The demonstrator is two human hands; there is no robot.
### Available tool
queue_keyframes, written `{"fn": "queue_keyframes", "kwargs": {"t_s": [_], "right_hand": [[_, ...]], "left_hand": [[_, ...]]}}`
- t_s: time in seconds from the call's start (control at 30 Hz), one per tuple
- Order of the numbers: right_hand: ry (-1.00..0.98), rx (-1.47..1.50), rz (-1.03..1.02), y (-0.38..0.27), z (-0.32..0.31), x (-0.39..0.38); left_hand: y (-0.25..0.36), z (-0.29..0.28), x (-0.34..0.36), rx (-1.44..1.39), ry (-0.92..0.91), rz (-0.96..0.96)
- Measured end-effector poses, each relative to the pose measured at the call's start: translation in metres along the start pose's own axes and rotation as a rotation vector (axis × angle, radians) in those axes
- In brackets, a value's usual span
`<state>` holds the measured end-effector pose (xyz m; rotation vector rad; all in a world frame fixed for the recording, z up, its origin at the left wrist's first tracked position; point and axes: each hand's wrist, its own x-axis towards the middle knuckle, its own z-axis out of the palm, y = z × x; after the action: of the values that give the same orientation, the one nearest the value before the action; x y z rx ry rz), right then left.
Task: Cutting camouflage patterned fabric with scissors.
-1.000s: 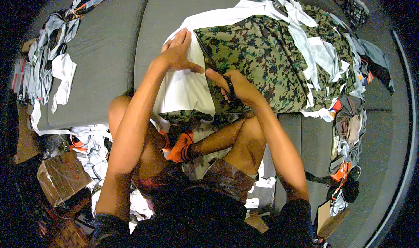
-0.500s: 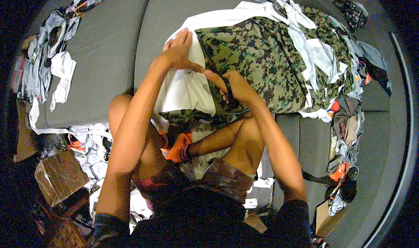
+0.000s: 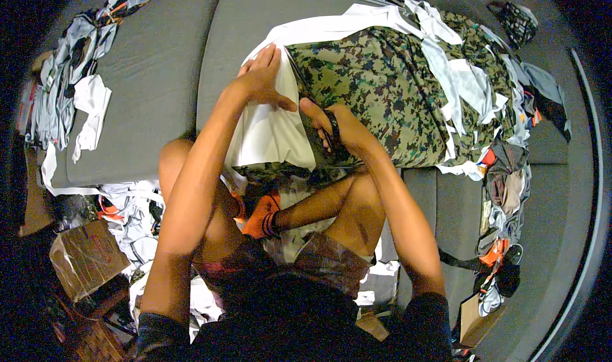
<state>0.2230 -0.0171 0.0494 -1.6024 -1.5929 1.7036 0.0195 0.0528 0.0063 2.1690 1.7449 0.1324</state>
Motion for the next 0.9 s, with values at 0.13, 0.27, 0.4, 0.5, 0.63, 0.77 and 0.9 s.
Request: {"fn": "queue_keyframes", "kwargs": {"t_s": [0.13, 0.27, 0.4, 0.5, 0.63, 0.77, 0.9], "right_hand": [[-0.001, 0.001, 0.004, -0.002, 0.001, 0.001], [0.009, -0.009, -0.011, -0.001, 0.004, 0.001], [0.054, -0.059, -0.052, 0.002, 0.01, 0.001], [0.071, -0.033, -0.056, 0.004, 0.015, 0.001], [0.074, -0.019, -0.058, 0.003, 0.015, 0.0], [0.061, -0.001, -0.057, 0.002, 0.015, 0.001], [0.036, 0.038, -0.047, 0.0, 0.015, 0.003]], "left_hand": [[0.0, -0.001, -0.001, 0.002, -0.013, -0.003], [-0.001, -0.001, -0.001, 0.014, -0.016, -0.005], [-0.001, -0.001, 0.0, 0.019, -0.01, -0.005], [-0.002, -0.002, -0.001, -0.004, -0.025, -0.007], [-0.002, -0.004, -0.002, -0.011, -0.035, -0.007], [-0.003, -0.006, -0.003, -0.014, -0.041, -0.009], [-0.003, -0.008, -0.003, -0.029, -0.053, -0.007]]}}
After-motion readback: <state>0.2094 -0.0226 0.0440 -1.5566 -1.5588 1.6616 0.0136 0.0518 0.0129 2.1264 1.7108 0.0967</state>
